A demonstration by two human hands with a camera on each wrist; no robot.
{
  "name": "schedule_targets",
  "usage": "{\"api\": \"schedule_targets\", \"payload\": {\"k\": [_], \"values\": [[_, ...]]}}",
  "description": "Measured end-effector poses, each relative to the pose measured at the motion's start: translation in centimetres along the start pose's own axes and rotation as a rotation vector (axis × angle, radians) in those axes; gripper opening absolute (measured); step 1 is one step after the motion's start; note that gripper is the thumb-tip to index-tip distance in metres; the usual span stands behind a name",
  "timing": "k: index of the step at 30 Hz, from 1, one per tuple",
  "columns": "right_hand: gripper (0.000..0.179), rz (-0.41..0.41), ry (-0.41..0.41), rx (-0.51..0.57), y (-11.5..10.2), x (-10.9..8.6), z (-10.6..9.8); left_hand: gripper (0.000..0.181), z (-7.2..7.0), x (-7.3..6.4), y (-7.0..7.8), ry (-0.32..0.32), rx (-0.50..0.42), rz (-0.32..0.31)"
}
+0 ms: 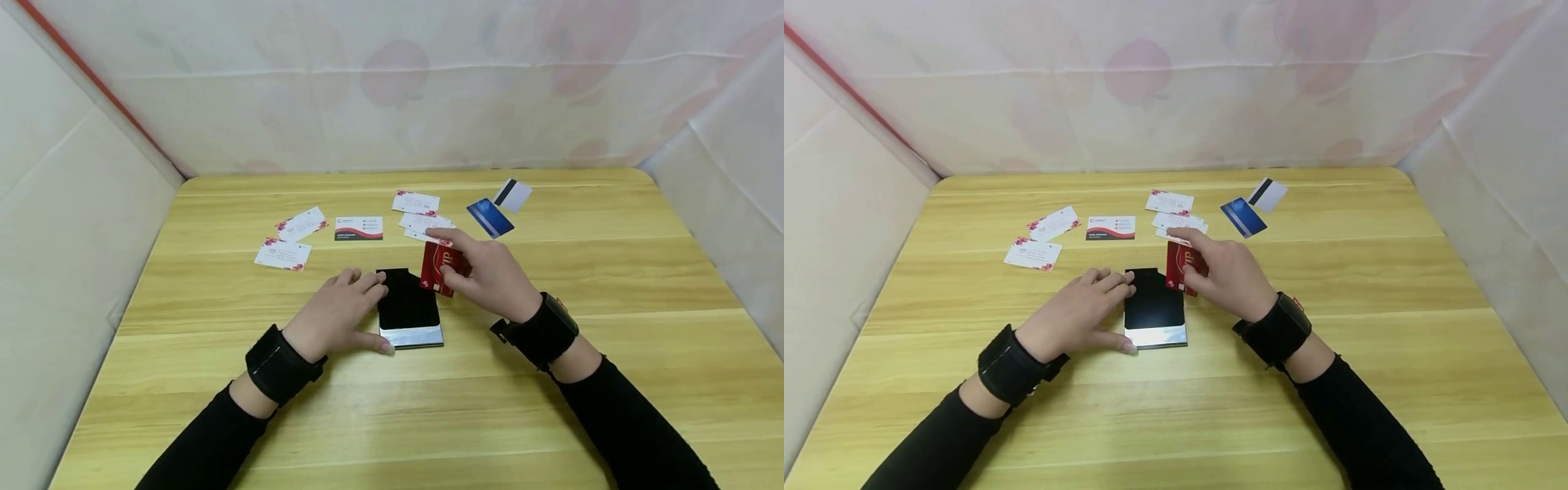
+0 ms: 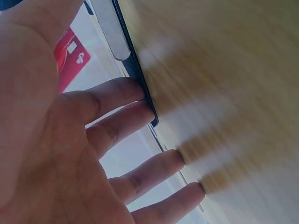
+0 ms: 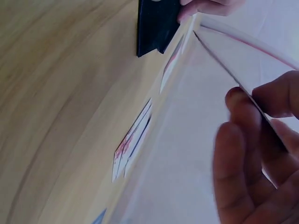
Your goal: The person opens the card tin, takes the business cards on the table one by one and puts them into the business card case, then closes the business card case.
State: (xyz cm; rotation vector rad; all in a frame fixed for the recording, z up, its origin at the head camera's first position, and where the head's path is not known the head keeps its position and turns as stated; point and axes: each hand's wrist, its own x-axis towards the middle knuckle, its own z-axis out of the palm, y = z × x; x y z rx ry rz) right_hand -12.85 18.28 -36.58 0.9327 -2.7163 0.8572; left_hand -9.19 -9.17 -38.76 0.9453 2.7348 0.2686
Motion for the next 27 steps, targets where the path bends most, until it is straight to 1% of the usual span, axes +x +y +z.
{"api": "schedule_targets", "payload": {"k": [1,3,5,8,11,13,17,19,22,27], "values": [[0.051,-0.009,-0.009,0.002,0.0,0.1,0.1,0.097,0.0,0.0,0.0,0.001,-0.002,-0.002],[0.05,-0.02,-0.014,0.009,0.0,0.2,0.2,0.097,0.0,-0.1,-0.1,0.001,-0.003,-0.002],[0.044,-0.024,-0.003,0.036,-0.1,0.2,0.4,0.097,0.0,-0.1,-0.1,-0.001,-0.005,-0.003],[0.031,-0.006,0.002,0.107,-0.3,0.1,0.6,0.097,0.0,-0.1,-0.1,-0.002,-0.006,0.0],[0.023,0.013,-0.023,0.146,-0.4,0.1,0.9,0.097,0.0,-0.1,-0.2,0.001,-0.003,0.005],[0.021,0.024,-0.062,0.159,-0.5,0.1,1.0,0.097,0.0,-0.1,-0.2,0.001,0.001,0.003],[0.019,0.025,-0.147,0.148,-0.5,0.2,1.4,0.097,-0.1,0.0,-0.2,-0.001,0.01,-0.009],[0.023,0.015,-0.18,0.138,-0.6,0.1,1.6,0.097,-0.1,0.0,-0.1,-0.001,0.004,-0.008],[0.027,-0.004,-0.21,0.111,-0.6,0.0,1.8,0.097,0.0,0.1,-0.1,0.001,0.0,-0.004],[0.02,-0.027,-0.229,0.057,-0.7,-0.1,2.3,0.106,0.2,0.3,-0.5,0.021,0.015,-0.018]]}}
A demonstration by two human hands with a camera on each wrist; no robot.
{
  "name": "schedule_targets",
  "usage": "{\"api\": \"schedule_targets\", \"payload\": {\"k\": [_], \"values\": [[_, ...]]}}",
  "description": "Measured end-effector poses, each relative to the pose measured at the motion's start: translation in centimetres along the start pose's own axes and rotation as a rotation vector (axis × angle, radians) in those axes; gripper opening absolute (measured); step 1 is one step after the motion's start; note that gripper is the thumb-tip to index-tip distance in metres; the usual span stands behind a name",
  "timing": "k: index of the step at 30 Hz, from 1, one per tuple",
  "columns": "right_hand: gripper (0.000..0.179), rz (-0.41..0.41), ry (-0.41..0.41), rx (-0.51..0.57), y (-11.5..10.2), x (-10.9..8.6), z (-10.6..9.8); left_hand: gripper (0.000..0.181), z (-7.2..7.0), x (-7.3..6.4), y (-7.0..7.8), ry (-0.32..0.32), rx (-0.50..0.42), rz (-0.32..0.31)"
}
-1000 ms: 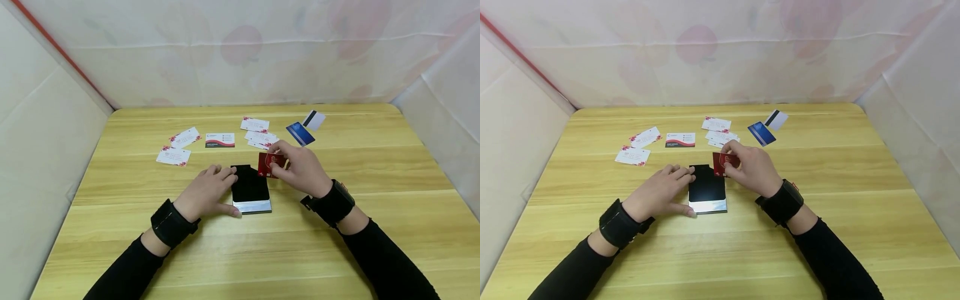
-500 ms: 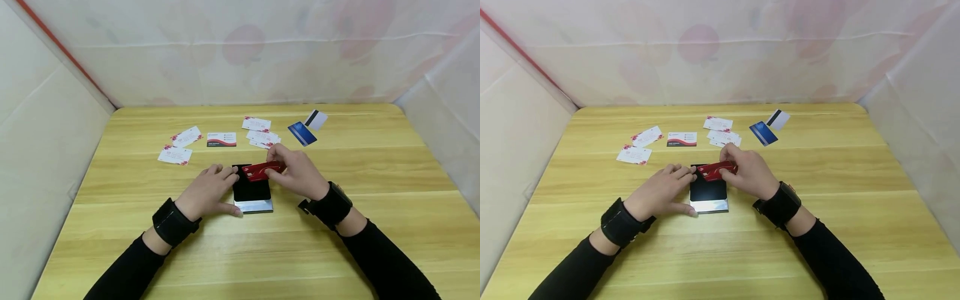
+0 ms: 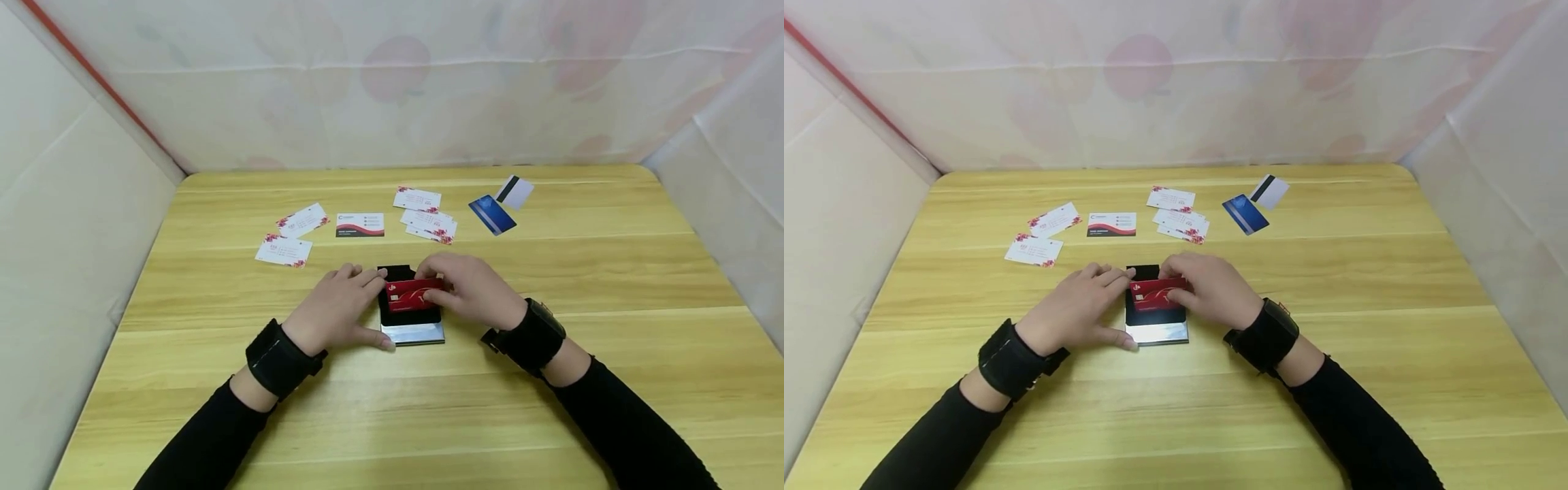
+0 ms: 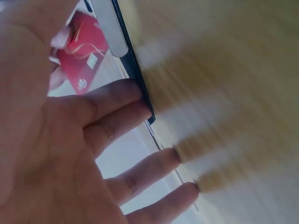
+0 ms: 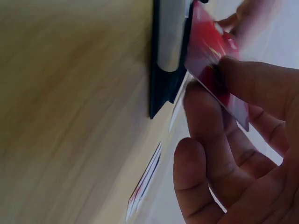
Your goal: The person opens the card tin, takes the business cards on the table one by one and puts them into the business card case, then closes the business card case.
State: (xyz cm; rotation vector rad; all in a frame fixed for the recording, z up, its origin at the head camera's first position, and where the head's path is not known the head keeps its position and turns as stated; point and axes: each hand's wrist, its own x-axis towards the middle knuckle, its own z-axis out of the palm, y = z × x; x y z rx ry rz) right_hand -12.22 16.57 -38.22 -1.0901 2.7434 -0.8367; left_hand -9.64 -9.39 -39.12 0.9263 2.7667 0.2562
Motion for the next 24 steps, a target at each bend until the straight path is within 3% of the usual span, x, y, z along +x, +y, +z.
{"api": "schedule_targets", "payload": {"k": [6,16,24], "values": [[0.02,-0.012,0.014,-0.049,-0.28,0.03,0.26,0.1,-0.23,0.18,-0.43,0.01,0.015,0.006],[0.018,-0.015,-0.04,-0.141,-0.87,-0.18,0.68,0.095,-0.38,0.15,-0.34,0.009,0.017,0.014],[0.016,-0.016,-0.163,-0.136,-0.93,-0.22,0.95,0.092,-0.32,0.16,-0.38,0.02,0.003,0.022]]}}
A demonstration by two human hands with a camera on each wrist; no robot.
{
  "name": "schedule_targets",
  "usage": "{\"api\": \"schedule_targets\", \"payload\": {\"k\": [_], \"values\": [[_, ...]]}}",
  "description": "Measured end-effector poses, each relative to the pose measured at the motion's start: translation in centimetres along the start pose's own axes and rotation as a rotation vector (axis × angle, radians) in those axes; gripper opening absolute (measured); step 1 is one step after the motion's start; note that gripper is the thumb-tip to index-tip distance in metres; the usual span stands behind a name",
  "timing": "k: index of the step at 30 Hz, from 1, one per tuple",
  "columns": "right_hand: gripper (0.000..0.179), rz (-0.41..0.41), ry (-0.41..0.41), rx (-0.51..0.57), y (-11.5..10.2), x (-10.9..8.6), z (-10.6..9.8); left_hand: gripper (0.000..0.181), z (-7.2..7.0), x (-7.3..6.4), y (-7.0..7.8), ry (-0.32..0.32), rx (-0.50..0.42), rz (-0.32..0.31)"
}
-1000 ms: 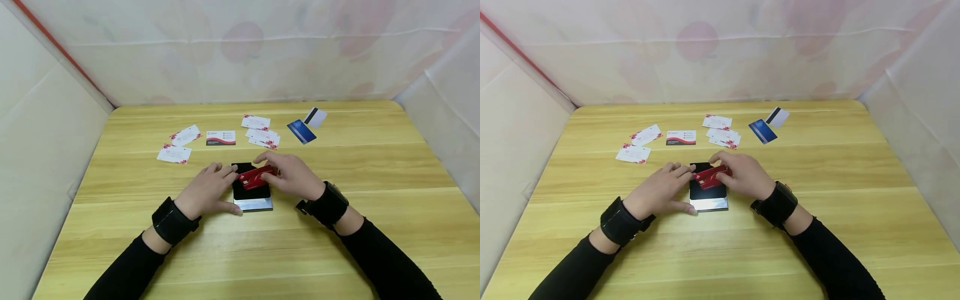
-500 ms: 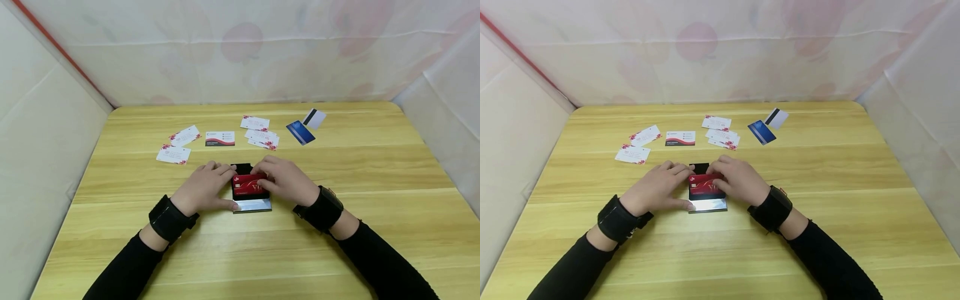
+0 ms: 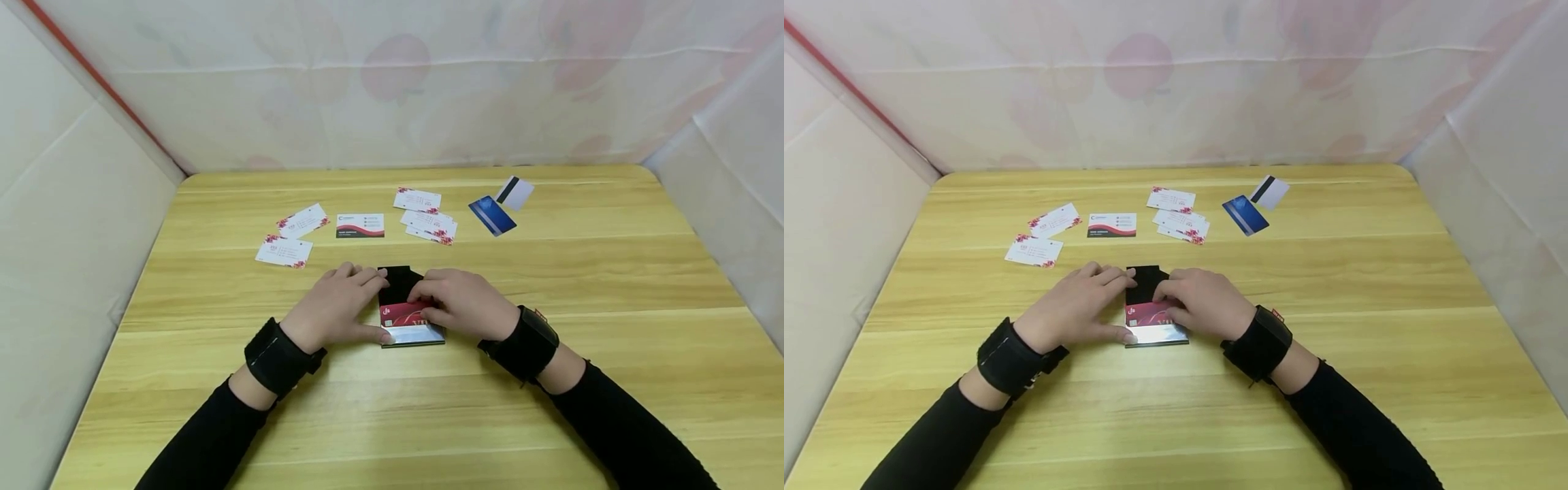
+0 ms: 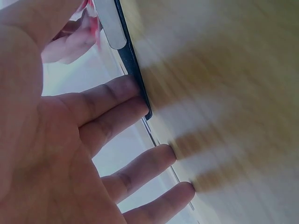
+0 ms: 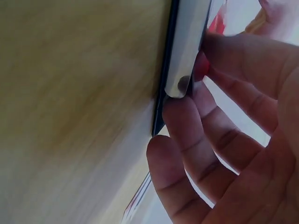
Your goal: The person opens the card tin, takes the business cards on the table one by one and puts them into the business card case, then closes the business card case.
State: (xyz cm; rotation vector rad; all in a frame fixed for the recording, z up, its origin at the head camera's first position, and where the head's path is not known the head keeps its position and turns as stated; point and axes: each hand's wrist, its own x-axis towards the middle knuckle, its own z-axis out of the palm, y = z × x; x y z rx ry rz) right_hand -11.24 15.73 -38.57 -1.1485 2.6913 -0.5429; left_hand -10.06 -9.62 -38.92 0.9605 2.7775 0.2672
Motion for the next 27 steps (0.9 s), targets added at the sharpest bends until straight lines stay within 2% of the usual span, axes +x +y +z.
{"api": "schedule_targets", "payload": {"k": [9,16,27], "values": [[0.013,-0.02,-0.001,-0.01,0.04,0.03,0.12,0.091,-0.02,0.0,0.09,0.006,-0.007,0.001],[0.01,-0.029,-0.039,-0.011,-0.04,0.02,0.1,0.091,-0.09,0.02,0.1,0.0,-0.004,0.006],[0.009,-0.046,-0.017,0.008,0.09,0.02,0.32,0.091,-0.02,0.03,0.09,0.004,-0.006,0.013]]}}
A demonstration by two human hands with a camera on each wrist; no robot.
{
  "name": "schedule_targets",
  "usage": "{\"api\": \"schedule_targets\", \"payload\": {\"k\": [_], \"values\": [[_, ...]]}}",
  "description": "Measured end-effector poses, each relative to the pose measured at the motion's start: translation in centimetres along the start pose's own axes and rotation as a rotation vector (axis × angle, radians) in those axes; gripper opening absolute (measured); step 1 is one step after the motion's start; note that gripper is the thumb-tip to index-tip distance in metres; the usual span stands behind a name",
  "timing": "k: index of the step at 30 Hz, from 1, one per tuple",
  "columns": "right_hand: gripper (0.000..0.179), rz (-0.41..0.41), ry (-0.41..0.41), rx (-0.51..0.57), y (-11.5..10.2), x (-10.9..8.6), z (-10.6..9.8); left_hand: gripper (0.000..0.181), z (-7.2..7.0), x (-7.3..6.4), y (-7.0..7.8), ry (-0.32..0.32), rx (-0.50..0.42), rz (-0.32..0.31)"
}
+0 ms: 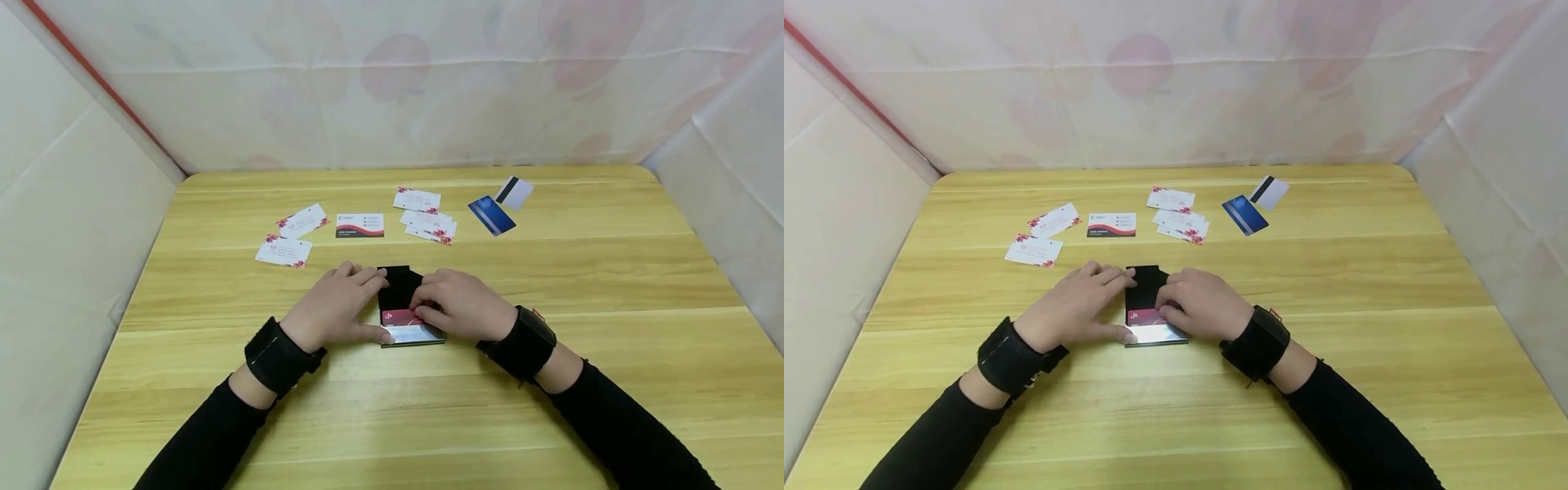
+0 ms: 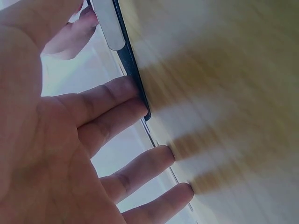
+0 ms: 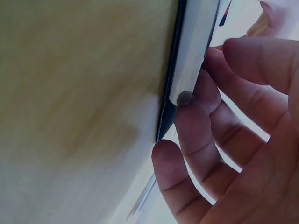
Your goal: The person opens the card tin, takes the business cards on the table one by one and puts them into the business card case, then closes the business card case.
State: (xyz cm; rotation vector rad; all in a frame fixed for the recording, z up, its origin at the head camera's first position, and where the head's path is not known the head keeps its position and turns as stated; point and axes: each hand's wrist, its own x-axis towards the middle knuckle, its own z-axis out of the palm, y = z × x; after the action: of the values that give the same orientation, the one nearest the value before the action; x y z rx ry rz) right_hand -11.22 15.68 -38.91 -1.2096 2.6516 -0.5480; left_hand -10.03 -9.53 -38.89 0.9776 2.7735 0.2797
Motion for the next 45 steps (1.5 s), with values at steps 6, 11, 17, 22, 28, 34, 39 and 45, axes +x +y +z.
{"api": "schedule_targets", "payload": {"k": [6,11,17,22,28,34,39,45], "values": [[0.026,0.069,0.095,-0.088,0.8,0.0,-0.1,0.091,0.0,0.0,0.0,0.007,-0.004,-0.005],[0.059,0.229,0.016,-0.235,1.8,-0.4,-0.8,0.092,0.2,0.0,0.1,0.004,-0.017,-0.008],[0.075,0.279,-0.092,-0.218,2.9,-0.9,-1.3,0.093,0.2,-0.1,0.0,-0.003,-0.018,-0.008],[0.071,0.266,-0.036,-0.244,3.0,-0.8,-1.6,0.092,0.1,-0.2,0.0,0.001,-0.014,-0.008],[0.043,0.276,0.018,-0.25,2.7,-0.7,-1.7,0.092,0.1,-0.2,0.0,-0.003,-0.02,-0.011],[0.02,0.311,0.054,-0.233,2.9,-0.8,-1.8,0.09,0.1,-0.2,0.0,0.001,-0.023,-0.008],[0.018,0.317,0.058,-0.255,3.5,-1.0,-1.7,0.09,0.2,-0.1,0.0,0.001,-0.027,-0.005],[0.042,0.376,0.057,-0.203,4.3,-1.3,-2.2,0.09,0.1,-0.1,0.0,-0.002,-0.027,-0.003]]}}
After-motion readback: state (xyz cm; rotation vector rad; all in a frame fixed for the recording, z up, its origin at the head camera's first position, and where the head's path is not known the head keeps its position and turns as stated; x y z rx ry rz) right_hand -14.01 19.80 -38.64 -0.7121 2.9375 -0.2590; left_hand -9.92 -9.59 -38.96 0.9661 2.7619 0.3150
